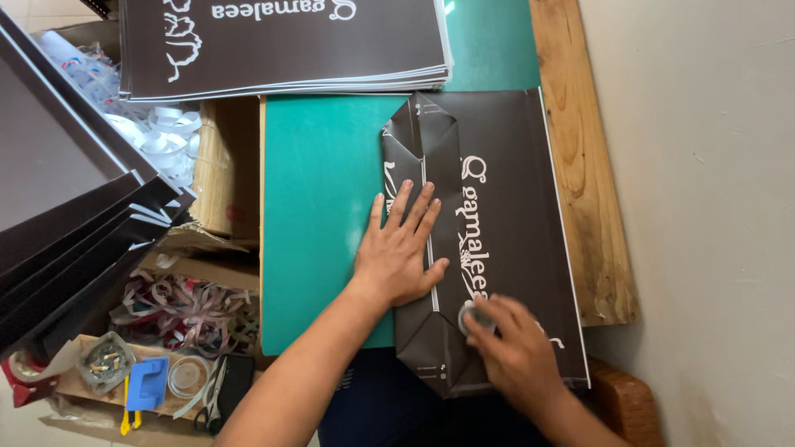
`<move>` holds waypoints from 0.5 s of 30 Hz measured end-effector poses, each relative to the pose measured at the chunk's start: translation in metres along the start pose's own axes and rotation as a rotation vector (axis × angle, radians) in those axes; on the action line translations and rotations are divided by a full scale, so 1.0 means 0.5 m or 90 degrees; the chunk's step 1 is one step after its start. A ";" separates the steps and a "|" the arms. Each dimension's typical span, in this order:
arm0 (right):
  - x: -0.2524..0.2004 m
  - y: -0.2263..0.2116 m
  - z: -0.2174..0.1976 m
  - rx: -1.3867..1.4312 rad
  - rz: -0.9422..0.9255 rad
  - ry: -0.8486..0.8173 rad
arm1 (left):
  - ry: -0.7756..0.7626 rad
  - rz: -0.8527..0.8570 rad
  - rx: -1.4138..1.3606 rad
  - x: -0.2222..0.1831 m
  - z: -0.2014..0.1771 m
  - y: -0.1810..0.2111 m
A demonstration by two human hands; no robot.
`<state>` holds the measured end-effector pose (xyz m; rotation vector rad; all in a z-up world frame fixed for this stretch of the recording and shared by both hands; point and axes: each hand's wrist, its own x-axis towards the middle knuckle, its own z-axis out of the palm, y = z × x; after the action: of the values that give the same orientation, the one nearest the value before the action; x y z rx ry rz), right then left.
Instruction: The person folds large black printed paper sheets by hand, aligning edges and creases to form paper bags, and uses a small round tool to press down and reinforce the folds.
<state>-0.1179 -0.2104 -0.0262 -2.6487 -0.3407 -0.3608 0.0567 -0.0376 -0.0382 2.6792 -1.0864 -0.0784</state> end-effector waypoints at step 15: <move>0.260 0.132 0.056 -0.112 -0.052 0.080 | -0.015 -0.007 -0.022 0.006 0.006 -0.005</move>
<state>0.0288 -0.2318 -0.0369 -2.7711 -0.3947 -0.6060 0.0603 -0.0385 -0.0415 2.6603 -1.0684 -0.1306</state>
